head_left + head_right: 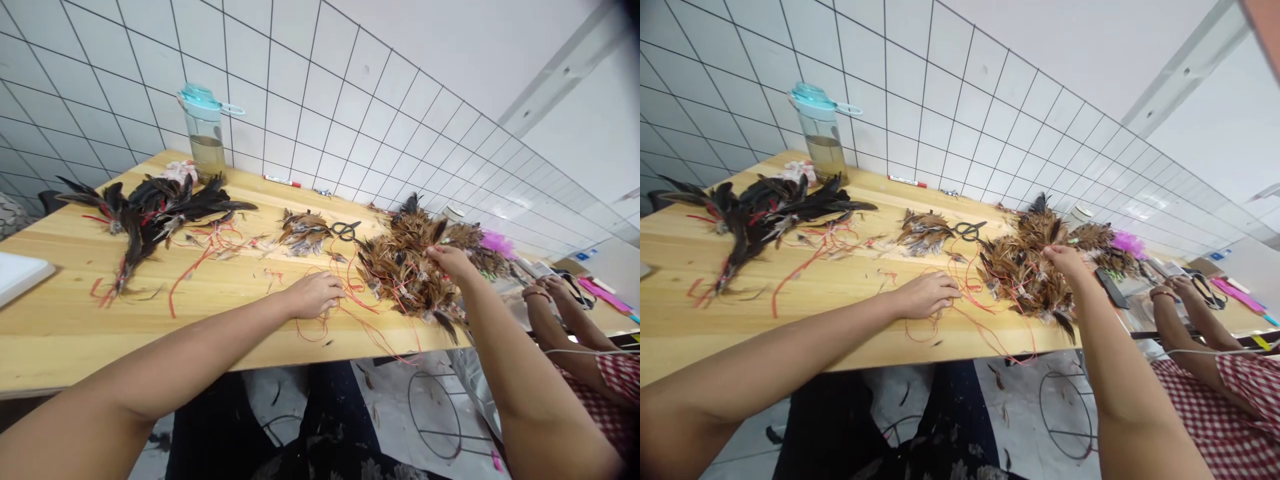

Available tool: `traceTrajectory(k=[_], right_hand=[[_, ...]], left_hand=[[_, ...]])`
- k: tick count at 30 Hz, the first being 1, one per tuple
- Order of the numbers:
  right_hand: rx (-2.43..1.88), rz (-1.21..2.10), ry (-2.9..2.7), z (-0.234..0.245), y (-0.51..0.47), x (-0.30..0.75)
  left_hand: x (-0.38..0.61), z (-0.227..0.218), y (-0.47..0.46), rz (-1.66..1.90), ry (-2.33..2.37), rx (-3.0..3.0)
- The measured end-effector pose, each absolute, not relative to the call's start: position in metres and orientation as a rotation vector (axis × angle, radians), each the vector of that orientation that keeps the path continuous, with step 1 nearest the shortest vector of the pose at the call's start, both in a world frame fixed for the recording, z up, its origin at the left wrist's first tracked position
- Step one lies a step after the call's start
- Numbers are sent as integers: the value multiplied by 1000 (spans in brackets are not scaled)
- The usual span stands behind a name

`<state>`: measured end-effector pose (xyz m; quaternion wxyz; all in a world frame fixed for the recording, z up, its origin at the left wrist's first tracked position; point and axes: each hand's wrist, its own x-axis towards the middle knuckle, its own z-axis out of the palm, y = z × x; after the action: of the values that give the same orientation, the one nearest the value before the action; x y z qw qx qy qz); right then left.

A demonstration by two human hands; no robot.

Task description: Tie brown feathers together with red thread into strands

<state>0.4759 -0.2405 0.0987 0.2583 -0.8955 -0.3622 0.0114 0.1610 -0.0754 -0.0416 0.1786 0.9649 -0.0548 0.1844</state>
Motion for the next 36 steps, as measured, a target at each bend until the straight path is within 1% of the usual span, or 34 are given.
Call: traceTrajectory(k=[1, 8, 11, 14, 16, 18, 22, 25, 27, 30, 36], right_hand=[[-2492, 91, -970, 93, -243, 472], [-2942, 194, -1111, 75, -256, 453], [-3118, 74, -1116, 75, -256, 443], [-3186, -127, -1147, 80, -256, 432], [-3139, -253, -1250, 84, -255, 425], [-3061, -301, -1360, 87, -250, 418], [-2942, -169, -1529, 91, -216, 391], [-2755, -209, -1562, 85, -174, 355], [-2562, -186, -1590, 73, -145, 331], [-2344, -103, -1615, 44, -114, 304], [-2209, -60, -1515, -24, -98, 305]], left_hand=[[161, -42, -75, 532, -151, 2716], [159, -36, -71, 572, -158, 2657], [156, -27, -61, 743, -124, 2587], [149, -17, -42, 985, 82, 2487], [143, -12, -28, 1066, 206, 2403], [139, -9, -17, 1038, 249, 2316], [135, -12, -2, 1038, 424, 2221], [131, -22, 14, 1114, 737, 2214], [126, -29, 27, 1097, 899, 2253], [123, -36, 40, 1015, 1053, 2305], [141, -38, 39, 721, 1207, 2408]])
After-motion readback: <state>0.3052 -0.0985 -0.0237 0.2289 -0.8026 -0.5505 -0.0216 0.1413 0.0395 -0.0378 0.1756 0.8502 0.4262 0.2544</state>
